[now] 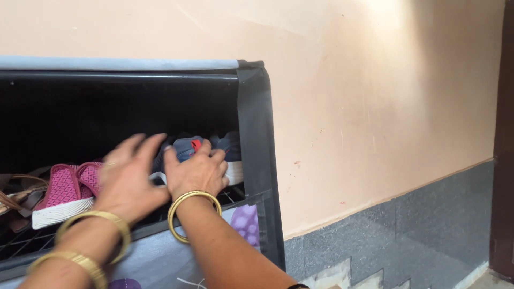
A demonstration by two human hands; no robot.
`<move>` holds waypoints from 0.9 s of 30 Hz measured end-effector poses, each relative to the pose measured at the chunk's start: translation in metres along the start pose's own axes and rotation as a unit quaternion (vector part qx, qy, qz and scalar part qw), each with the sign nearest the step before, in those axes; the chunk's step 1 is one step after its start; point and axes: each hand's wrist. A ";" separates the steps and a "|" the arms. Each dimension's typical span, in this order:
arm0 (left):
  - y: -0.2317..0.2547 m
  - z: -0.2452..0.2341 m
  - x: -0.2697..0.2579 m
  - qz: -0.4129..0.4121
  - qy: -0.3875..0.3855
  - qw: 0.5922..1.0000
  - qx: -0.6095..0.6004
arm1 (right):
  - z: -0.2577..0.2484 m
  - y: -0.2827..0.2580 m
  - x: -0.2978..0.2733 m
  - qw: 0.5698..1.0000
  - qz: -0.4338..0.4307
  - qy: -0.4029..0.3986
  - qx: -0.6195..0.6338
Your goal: The person organizes footwear on the shelves of a fabric shoe rack by hand, moving sandals and flip-flops on a wire shelf before pulling up the fabric cover. They then rearrange sneakers and flats on the upper shelf before pulling the cover back down.
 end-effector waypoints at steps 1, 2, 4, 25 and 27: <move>0.006 0.004 0.000 -0.002 0.001 1.000 -0.002 | 0.005 0.004 0.005 1.000 -0.002 0.000 -0.002; 0.011 0.008 0.001 0.013 -0.010 1.000 -0.017 | 0.010 0.008 0.010 1.000 0.022 -0.004 0.017; 0.017 0.013 0.004 0.027 -0.020 0.999 -0.035 | 0.013 0.008 0.013 0.998 0.044 -0.006 0.033; 0.024 -0.005 -0.001 -0.043 -0.040 0.996 -0.072 | -0.026 0.021 0.031 0.989 -0.119 0.055 -0.075; 0.025 -0.005 -0.002 -0.044 -0.044 0.996 -0.058 | -0.047 0.015 0.022 0.993 -0.082 0.015 -0.080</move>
Point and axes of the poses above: each hand's wrist, its own x-axis towards the middle knuckle, its own z-axis out of the palm, y = z × x, and after that the axes turned 5 degrees about x, right-handed
